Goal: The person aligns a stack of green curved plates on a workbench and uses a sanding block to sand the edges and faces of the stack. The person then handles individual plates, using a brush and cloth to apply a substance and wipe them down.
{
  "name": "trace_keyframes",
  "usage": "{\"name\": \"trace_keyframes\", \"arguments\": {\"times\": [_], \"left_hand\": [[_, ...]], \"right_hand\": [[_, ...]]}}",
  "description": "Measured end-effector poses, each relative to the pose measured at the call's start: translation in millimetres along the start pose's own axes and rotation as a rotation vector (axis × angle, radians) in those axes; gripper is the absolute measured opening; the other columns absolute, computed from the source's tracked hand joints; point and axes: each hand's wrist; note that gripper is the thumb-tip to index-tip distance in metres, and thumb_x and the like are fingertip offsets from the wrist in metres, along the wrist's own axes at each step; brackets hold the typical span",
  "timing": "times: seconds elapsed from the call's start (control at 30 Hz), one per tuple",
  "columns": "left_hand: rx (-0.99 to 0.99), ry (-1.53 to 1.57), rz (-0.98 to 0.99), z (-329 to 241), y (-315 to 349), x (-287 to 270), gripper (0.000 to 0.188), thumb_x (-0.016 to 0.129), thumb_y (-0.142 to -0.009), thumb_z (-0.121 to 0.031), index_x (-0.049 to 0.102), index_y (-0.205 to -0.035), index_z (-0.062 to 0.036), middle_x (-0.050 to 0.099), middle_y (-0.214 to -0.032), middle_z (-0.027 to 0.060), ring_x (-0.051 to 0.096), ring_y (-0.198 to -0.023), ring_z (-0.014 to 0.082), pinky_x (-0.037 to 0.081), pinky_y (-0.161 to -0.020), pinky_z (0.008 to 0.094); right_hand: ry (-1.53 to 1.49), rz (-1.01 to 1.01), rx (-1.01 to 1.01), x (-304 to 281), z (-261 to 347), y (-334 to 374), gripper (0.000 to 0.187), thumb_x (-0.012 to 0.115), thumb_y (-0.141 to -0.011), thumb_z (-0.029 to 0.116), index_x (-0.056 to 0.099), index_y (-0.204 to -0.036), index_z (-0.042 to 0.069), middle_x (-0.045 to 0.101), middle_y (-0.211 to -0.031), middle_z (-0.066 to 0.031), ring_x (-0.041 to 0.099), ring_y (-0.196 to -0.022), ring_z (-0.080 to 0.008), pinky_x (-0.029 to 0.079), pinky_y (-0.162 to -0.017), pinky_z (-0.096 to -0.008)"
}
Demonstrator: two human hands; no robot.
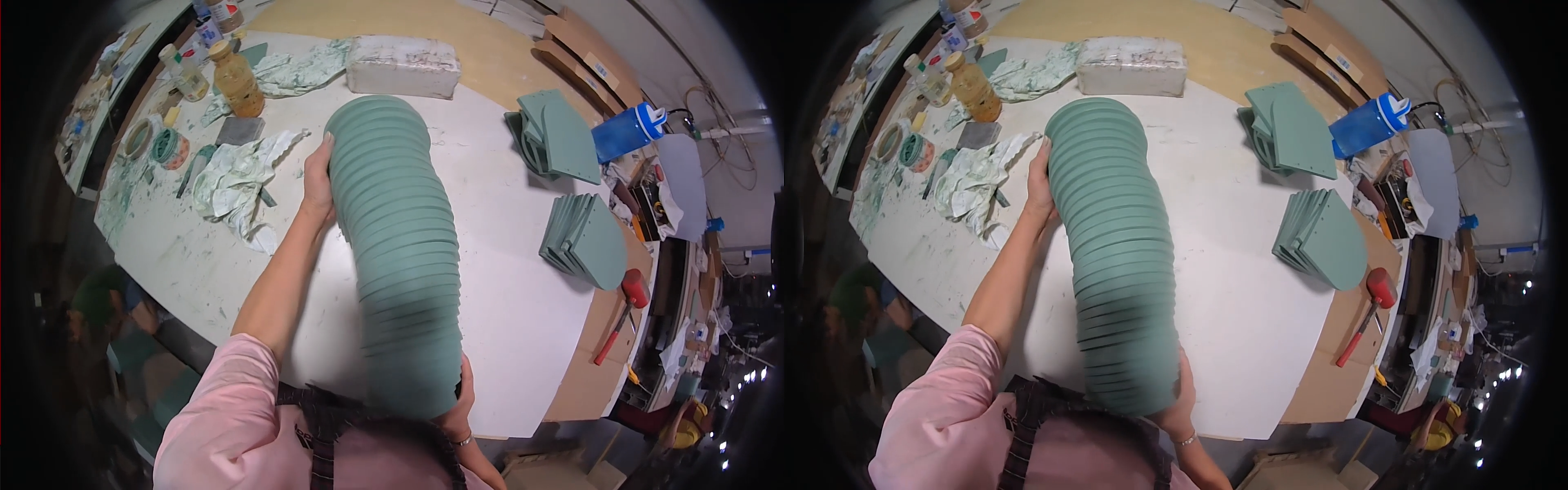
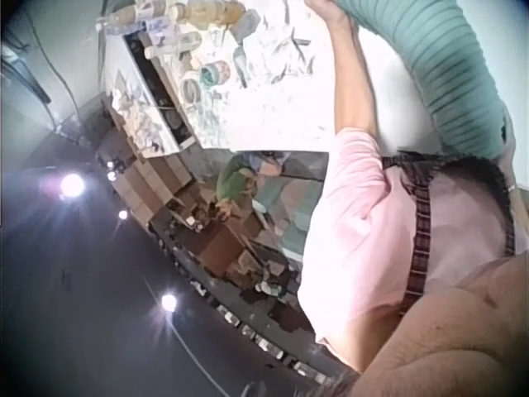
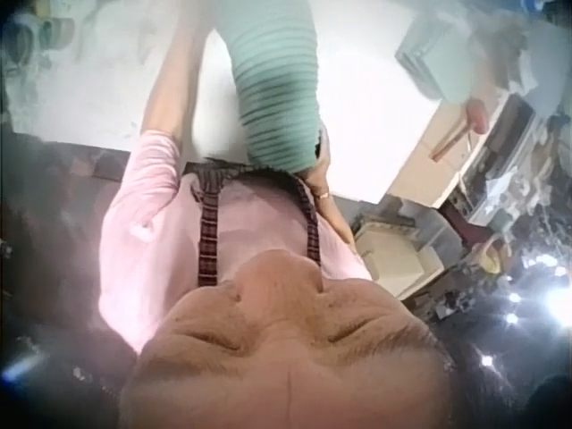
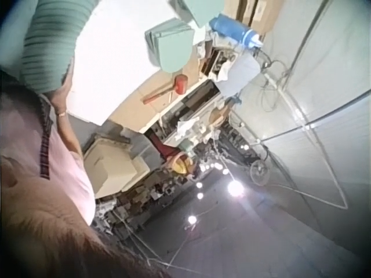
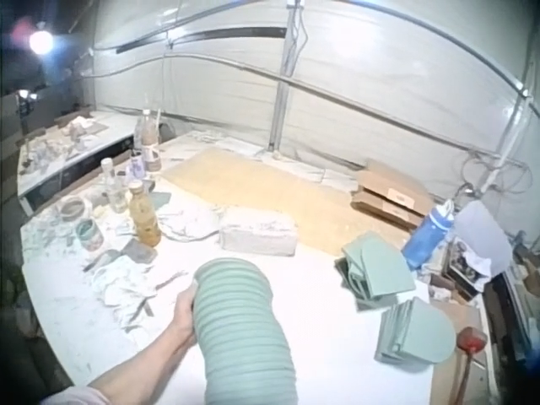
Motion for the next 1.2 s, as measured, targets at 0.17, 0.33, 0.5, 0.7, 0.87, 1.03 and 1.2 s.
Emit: {"name": "trace_keyframes", "arguments": {"times": [0.17, 0.33, 0.5, 0.7, 0.87, 1.03, 1.2], "left_hand": [[0.104, -0.157, -0.043, -10.9, 14.0, 1.8, 0.051, 0.049, -0.107, -0.041, 0.068, -0.117, 0.0051, 0.071, -0.108, 0.0107, 0.065, -0.095, 0.0153, 0.051, -0.087, 0.0289], [0.223, -0.430, -0.053, -29.8, 16.9, 9.9, 0.048, 0.053, -0.106, -0.042, 0.073, -0.103, 0.0022, 0.072, -0.097, 0.0054, 0.063, -0.089, 0.0109, 0.049, -0.081, 0.0259], [0.111, -1.177, -0.177, -39.9, 8.8, 73.1, 0.072, 0.055, -0.093, -0.069, 0.073, -0.094, 0.0012, 0.074, -0.087, 0.0167, 0.069, -0.084, 0.0275, 0.052, -0.083, 0.0372], [0.137, -1.680, -0.009, -20.3, -11.0, 159.9, 0.082, 0.048, -0.089, -0.076, 0.075, -0.100, 0.0000, 0.074, -0.099, 0.0246, 0.071, -0.097, 0.0396, 0.054, -0.087, 0.0465], [0.162, -1.863, 0.242, -6.2, -17.5, 195.6, 0.083, 0.054, -0.086, -0.076, 0.074, -0.108, 0.0021, 0.075, -0.104, 0.0237, 0.072, -0.099, 0.0388, 0.056, -0.090, 0.0461], [0.200, -1.960, 0.363, -1.2, -19.2, 198.4, 0.086, 0.063, -0.079, -0.079, 0.071, -0.107, 0.0029, 0.075, -0.101, 0.0219, 0.073, -0.098, 0.0371, 0.058, -0.087, 0.0438], [0.263, -1.937, 0.353, -2.5, -21.3, 186.6, 0.085, 0.064, -0.078, -0.077, 0.072, -0.105, 0.0032, 0.075, -0.101, 0.0231, 0.073, -0.097, 0.0373, 0.057, -0.087, 0.0447]], "right_hand": [[-0.188, 0.056, -0.024, -8.6, -25.1, 7.0, 0.119, 0.097, -0.067, 0.031, 0.029, -0.158, -0.005, 0.046, -0.155, -0.0236, 0.051, -0.139, -0.0339, 0.043, -0.113, -0.0436], [-0.418, 0.114, -0.083, -13.8, -19.7, 0.6, 0.121, 0.097, -0.066, 0.025, 0.027, -0.159, -0.006, 0.043, -0.157, -0.0246, 0.047, -0.142, -0.0347, 0.041, -0.116, -0.0454], [-0.378, -0.046, -0.141, -23.5, -42.2, -1.2, 0.072, 0.074, -0.091, 0.016, 0.041, -0.152, -0.003, 0.059, -0.141, -0.0152, 0.060, -0.122, -0.0230, 0.049, -0.104, -0.0376], [-0.632, -0.014, -0.045, -35.4, -80.5, 0.6, 0.095, 0.080, -0.085, 0.046, 0.040, -0.154, -0.004, 0.052, -0.150, -0.0218, 0.054, -0.134, -0.0295, 0.048, -0.109, -0.0461], [-0.945, -0.091, 0.290, -25.0, -108.4, 28.6, 0.065, 0.071, -0.092, 0.035, 0.053, -0.145, 0.001, 0.058, -0.145, -0.0151, 0.057, -0.130, -0.0263, 0.047, -0.110, -0.0453], [-1.054, -0.091, 0.361, -11.5, -121.2, 35.6, 0.062, 0.071, -0.092, 0.033, 0.055, -0.143, 0.002, 0.060, -0.144, -0.0137, 0.057, -0.130, -0.0258, 0.047, -0.111, -0.0453], [-1.110, -0.070, 0.369, 10.7, -127.1, 36.8, 0.059, 0.071, -0.091, 0.030, 0.056, -0.142, 0.004, 0.061, -0.142, -0.0122, 0.058, -0.129, -0.0253, 0.046, -0.111, -0.0453]]}}
Point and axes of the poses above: each hand's wrist, its own y-axis away from the middle knuckle, its own x-axis out of the palm, z = x × y
